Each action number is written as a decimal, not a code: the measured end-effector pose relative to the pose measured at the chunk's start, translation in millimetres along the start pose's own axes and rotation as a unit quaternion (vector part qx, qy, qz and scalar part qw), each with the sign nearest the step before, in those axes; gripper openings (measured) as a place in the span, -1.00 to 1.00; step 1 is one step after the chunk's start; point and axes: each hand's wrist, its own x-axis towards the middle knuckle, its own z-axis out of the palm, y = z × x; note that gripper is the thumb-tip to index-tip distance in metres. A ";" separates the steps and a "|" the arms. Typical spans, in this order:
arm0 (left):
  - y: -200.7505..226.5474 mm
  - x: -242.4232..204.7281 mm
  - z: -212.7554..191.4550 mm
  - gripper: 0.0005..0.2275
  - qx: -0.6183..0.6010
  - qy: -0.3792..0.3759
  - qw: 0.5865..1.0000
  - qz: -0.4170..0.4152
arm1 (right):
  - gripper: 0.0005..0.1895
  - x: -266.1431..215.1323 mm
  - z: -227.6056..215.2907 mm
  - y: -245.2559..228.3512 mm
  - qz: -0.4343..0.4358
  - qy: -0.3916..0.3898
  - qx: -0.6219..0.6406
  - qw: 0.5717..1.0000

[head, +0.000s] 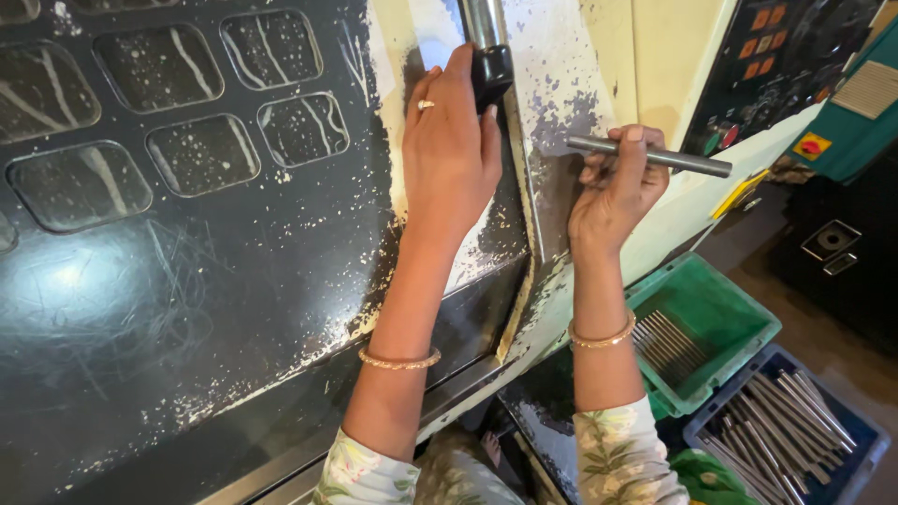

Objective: The person repeatedly picks up metal rods from a green bin, inserts them into a machine, and operates a lever to process them. The person then removes the rods and places them into a blue bin. This cycle is repeated multiple times.

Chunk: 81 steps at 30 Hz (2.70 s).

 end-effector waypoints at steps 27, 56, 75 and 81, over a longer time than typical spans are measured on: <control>1.5 0.3 0.4 -0.50 -0.007 -0.015 1.000 -0.027 | -0.75 -9.5 15.7 -12.5 -0.037 -0.145 -0.142 0.979; 1.8 -1.8 0.6 -0.47 -0.004 -0.029 0.999 -0.044 | -0.73 -8.8 18.0 -12.6 -0.038 -0.128 -0.164 0.977; 1.1 -0.6 -1.0 -0.44 -0.015 -0.014 1.000 -0.014 | -0.75 -8.3 15.1 -9.9 -0.032 -0.125 -0.145 0.981; 2.5 0.1 -3.2 -0.34 -0.028 -0.012 0.999 -0.010 | -0.75 -6.9 13.0 -7.6 -0.030 -0.112 -0.126 0.985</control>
